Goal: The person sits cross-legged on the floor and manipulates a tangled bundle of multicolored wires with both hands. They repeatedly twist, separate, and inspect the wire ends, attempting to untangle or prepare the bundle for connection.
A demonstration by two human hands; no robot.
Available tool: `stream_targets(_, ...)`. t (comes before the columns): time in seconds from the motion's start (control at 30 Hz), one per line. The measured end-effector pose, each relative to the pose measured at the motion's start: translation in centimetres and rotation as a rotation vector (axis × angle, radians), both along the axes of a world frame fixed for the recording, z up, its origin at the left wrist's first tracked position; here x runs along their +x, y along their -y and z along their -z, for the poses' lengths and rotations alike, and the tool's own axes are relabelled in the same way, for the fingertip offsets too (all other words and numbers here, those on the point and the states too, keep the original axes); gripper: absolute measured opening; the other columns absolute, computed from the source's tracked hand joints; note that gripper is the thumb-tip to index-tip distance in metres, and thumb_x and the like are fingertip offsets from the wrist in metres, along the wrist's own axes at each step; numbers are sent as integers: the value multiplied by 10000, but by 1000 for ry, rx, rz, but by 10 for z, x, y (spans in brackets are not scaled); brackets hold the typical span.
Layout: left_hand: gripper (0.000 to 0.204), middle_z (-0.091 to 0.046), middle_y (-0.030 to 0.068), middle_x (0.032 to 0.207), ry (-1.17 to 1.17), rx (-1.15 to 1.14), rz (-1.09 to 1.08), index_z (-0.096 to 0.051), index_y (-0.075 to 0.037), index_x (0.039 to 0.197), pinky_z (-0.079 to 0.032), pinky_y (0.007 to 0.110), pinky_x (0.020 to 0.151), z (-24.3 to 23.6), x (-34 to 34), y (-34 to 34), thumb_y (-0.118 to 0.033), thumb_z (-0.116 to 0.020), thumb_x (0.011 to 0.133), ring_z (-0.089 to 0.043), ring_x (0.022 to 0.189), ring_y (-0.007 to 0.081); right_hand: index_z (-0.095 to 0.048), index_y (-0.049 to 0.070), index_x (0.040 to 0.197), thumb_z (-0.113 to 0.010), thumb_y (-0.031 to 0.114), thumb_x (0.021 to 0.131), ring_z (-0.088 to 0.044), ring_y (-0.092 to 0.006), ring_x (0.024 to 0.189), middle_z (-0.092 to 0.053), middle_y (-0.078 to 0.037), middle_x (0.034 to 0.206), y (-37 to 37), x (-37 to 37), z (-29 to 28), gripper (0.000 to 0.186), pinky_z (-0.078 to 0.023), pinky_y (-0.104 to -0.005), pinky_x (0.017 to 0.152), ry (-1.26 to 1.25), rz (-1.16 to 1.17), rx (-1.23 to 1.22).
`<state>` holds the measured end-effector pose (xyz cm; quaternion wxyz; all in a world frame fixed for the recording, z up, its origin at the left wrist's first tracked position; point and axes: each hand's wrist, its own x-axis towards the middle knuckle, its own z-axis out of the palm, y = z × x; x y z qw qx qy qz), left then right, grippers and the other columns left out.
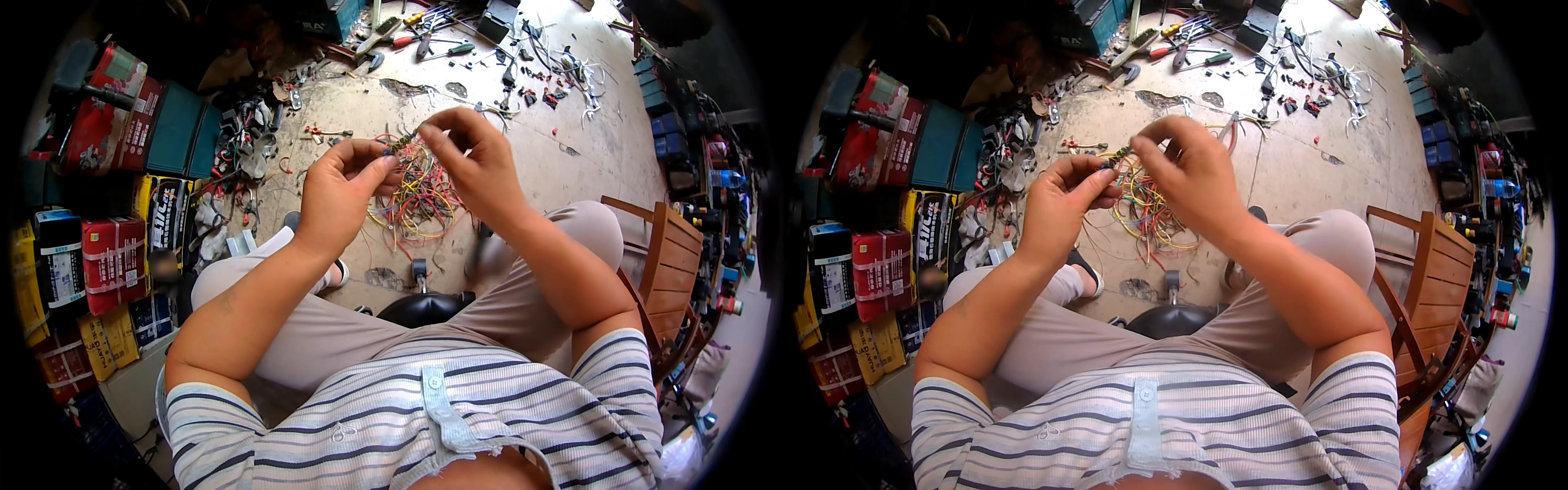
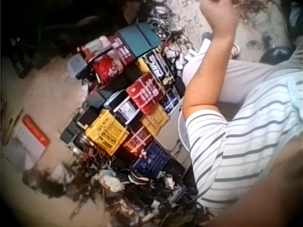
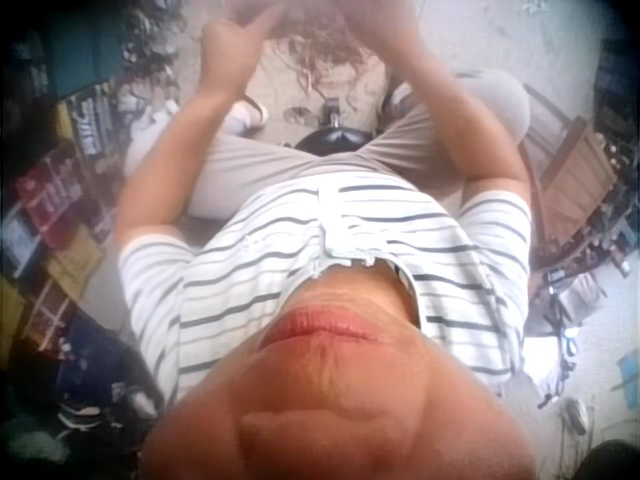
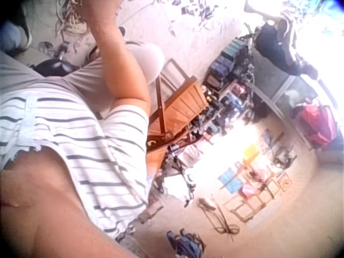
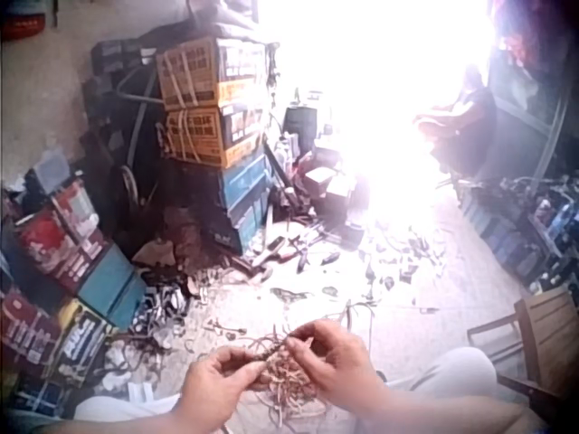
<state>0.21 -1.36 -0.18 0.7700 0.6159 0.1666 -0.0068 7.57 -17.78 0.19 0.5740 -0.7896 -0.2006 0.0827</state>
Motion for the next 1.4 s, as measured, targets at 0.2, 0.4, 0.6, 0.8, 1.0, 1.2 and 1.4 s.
stream_targets(0.2, 174, -645, 91, 918, -115, -175, 74, -572, -3, 1041, -509, 229, 665, -11, -1, -5, -92, -590, 892, -625, 753, 129, -630, 14, 919, -599, 211, 888, -548, -54, 720, -635, -46, 853, 12, 21, -1, 203, -436, -206, 611, -512, -98, 238)
stream_targets(0.4, 143, -632, 64, 902, -214, -483, 56, -569, -29, 1027, -501, 229, 665, -7, 0, -10, -108, -567, 909, -607, 757, 124, -637, 14, 1026, -610, 230, 883, -535, -67, 730, -637, -34, 903, 20, 22, 13, 260, -441, -194, 675, -830, -103, 548)
stream_targets(0.6, 161, -589, 40, 891, -260, -707, 155, -552, -23, 1042, -489, 237, 696, -2, -1, -14, -141, -511, 941, -563, 785, 121, -631, -6, 1033, -620, 171, 882, -581, -77, 822, -646, -33, 917, 9, 7, 7, 233, -469, -211, 727, -526, -240, 285)
stream_targets(0.8, 192, -576, 35, 884, -290, -756, 190, -538, -11, 1066, -483, 237, 703, 0, 0, -12, -157, -501, 948, -546, 793, 120, -620, -19, 1004, -618, 97, 877, -592, -72, 838, -649, -27, 885, 9, 5, 9, 172, -475, -230, 757, -467, -291, 344)
stream_targets(1.0, 169, -580, 27, 844, -331, -745, 170, -557, -18, 1025, -468, 231, 647, -5, -1, -8, -159, -507, 945, -541, 744, 102, -597, -19, 934, -611, 83, 869, -542, -52, 744, -617, -8, 811, 10, 4, 15, 122, -454, -224, 665, -383, -315, 299)
stream_targets(1.2, 123, -575, 16, 812, -304, -659, 234, -568, -43, 933, -405, 203, 548, 1, -3, -11, -163, -542, 924, -517, 661, 68, -589, -2, 926, -599, 65, 844, -491, -76, 671, -588, -38, 756, 15, 3, 11, 106, -420, -250, 580, -96, -353, 66)
stream_targets(1.4, 88, -560, 2, 776, -362, -576, 242, -577, -61, 899, -386, 188, 536, -6, -6, -5, -148, -562, 906, -497, 628, 59, -602, 2, 921, -599, 50, 812, -532, -126, 645, -600, -75, 763, 16, 7, 25, 119, -441, -275, 595, -23, -275, -73)
